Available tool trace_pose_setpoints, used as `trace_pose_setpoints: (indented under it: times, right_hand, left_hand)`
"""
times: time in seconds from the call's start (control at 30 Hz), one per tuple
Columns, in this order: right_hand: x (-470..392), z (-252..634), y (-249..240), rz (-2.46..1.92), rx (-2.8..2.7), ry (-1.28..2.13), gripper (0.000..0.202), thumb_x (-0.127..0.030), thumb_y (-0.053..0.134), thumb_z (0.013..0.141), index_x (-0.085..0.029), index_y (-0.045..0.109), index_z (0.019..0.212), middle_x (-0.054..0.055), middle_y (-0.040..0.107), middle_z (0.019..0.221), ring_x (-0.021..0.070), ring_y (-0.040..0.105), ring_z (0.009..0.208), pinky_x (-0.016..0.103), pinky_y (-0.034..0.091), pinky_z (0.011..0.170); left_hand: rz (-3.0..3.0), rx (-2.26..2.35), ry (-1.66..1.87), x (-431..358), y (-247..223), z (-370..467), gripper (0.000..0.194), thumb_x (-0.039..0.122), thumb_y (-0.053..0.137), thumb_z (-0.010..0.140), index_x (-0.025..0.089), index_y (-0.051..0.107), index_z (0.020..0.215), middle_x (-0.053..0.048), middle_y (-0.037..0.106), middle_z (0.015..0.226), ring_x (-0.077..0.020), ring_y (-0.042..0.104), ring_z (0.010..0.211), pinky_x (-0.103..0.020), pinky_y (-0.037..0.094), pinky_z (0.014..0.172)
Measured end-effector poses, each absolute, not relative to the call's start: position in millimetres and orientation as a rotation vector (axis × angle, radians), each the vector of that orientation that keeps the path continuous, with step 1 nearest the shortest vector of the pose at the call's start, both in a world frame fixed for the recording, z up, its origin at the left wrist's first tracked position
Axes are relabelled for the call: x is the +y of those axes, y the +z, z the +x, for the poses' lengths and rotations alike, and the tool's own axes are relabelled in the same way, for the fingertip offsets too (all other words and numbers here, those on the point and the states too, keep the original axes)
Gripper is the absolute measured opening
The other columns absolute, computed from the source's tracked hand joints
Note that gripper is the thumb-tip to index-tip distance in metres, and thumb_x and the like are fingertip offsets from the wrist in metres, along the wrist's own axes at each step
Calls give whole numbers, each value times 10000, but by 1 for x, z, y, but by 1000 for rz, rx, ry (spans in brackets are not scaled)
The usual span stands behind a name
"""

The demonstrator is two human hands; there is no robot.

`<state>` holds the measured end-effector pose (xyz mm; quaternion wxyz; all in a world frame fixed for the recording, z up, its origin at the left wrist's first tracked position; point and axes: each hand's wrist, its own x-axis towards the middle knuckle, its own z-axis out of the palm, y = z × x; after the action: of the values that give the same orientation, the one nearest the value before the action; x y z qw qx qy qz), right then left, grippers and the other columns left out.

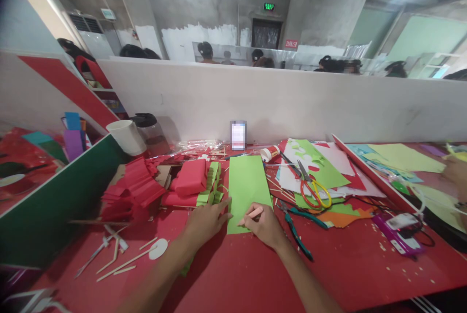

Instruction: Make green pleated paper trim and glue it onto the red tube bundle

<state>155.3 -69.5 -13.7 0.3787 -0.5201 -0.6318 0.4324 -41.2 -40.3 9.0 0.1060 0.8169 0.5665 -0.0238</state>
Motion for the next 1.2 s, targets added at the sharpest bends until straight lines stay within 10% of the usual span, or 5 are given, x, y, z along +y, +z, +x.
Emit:
trace_pose_setpoints:
  times: [0.93,1.2]
  right_hand:
    - [-39,155,-8,-1092,-1151,1156,213,-365,672,777,-186,572,832,-21,577,624,102,513,500,203,431,452]
    - [-22,141,-17,-910,-871,1202,238,-359,721,744,-163,609,819,-33,561,598,79,497,501,177,416,444]
  left_hand:
    - [2441,1668,-20,-41,7,-42,432,431,442,912,279,444,1317,-121,704,884,-343,682,842,-403,491,695]
    - [2284,1201,656,-49,17,-45,317,313,238,991,207,441,1211,-100,621,1103,-218,609,1000,-340,463,855]
